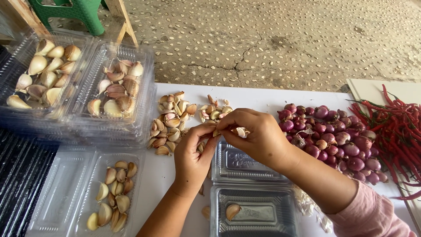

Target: The person packs garlic cloves into small plastic containers by hand, picking individual cloves from a pile and placing them into the open containers before setting the containers aside.

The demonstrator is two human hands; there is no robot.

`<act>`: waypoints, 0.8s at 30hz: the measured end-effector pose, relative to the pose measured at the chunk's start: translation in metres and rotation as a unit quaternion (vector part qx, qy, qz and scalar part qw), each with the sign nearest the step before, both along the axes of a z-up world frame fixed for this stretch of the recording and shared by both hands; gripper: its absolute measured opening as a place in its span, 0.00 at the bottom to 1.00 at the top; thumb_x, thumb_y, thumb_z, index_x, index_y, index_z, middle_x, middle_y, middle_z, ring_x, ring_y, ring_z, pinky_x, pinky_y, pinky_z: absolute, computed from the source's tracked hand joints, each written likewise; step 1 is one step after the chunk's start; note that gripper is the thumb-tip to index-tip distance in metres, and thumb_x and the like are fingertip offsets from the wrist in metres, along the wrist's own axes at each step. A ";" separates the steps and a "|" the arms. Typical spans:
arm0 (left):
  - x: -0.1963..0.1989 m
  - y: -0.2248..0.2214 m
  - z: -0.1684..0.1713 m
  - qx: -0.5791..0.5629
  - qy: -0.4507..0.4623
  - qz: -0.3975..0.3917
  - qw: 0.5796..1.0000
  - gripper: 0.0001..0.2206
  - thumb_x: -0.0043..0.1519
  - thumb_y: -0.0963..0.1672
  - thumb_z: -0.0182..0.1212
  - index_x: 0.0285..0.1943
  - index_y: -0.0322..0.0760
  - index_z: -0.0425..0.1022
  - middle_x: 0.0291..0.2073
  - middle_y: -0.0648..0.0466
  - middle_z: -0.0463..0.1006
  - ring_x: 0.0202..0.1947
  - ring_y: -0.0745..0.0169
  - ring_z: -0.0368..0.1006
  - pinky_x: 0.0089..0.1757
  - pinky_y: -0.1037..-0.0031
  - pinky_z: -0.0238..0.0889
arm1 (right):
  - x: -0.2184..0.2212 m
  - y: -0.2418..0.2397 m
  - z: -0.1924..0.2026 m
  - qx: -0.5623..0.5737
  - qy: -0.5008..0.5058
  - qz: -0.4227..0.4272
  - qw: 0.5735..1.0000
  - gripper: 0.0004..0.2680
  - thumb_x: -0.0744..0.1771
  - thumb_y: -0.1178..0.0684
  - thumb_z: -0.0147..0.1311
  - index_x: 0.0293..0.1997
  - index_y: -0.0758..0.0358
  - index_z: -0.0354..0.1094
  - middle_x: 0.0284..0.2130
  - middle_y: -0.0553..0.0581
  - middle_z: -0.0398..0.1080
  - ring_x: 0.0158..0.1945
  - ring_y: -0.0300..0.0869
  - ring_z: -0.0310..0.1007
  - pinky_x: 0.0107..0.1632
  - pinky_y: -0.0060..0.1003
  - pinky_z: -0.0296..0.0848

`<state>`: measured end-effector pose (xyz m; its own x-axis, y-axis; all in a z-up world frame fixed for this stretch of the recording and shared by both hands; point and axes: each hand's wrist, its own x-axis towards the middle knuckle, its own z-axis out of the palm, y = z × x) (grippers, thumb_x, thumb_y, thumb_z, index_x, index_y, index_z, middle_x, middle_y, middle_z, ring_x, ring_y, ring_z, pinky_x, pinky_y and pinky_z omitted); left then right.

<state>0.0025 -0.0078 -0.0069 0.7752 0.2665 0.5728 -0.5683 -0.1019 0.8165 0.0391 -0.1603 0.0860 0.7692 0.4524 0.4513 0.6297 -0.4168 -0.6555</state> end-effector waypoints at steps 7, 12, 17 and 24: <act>0.001 -0.006 -0.010 -0.079 0.030 -0.092 0.992 0.16 0.60 0.34 0.64 0.58 0.27 0.71 0.43 0.39 0.82 0.41 0.56 0.82 0.46 0.65 0.77 | -0.001 -0.011 -0.004 -0.091 -0.067 -0.045 0.993 0.05 0.64 0.55 0.63 0.41 0.52 0.73 0.30 0.50 0.78 0.34 0.45 0.83 0.39 0.40 0.79; 0.001 -0.007 -0.004 -0.146 0.068 -0.157 0.974 0.11 0.62 0.36 0.64 0.53 0.27 0.75 0.41 0.43 0.83 0.41 0.63 0.81 0.46 0.70 0.77 | -0.013 -0.052 0.040 -0.309 0.024 -0.089 0.947 0.06 0.66 0.54 0.54 0.45 0.61 0.72 0.36 0.63 0.78 0.38 0.63 0.80 0.40 0.58 0.77; -0.004 0.003 0.008 -0.116 0.095 -0.166 0.975 0.08 0.66 0.41 0.61 0.51 0.33 0.77 0.43 0.49 0.84 0.42 0.64 0.81 0.48 0.77 0.76 | -0.011 -0.153 0.020 -0.577 0.162 -0.137 0.789 0.12 0.65 0.48 0.47 0.51 0.35 0.73 0.48 0.33 0.77 0.53 0.33 0.79 0.53 0.40 0.76; -0.005 -0.004 0.007 -0.094 0.161 -0.197 0.963 0.06 0.64 0.41 0.64 0.48 0.36 0.79 0.42 0.52 0.86 0.46 0.67 0.81 0.48 0.79 0.74 | -0.025 -0.138 0.012 -0.566 0.029 -0.072 0.821 0.17 0.65 0.55 0.47 0.61 0.41 0.65 0.54 0.45 0.68 0.55 0.39 0.74 0.47 0.44 0.81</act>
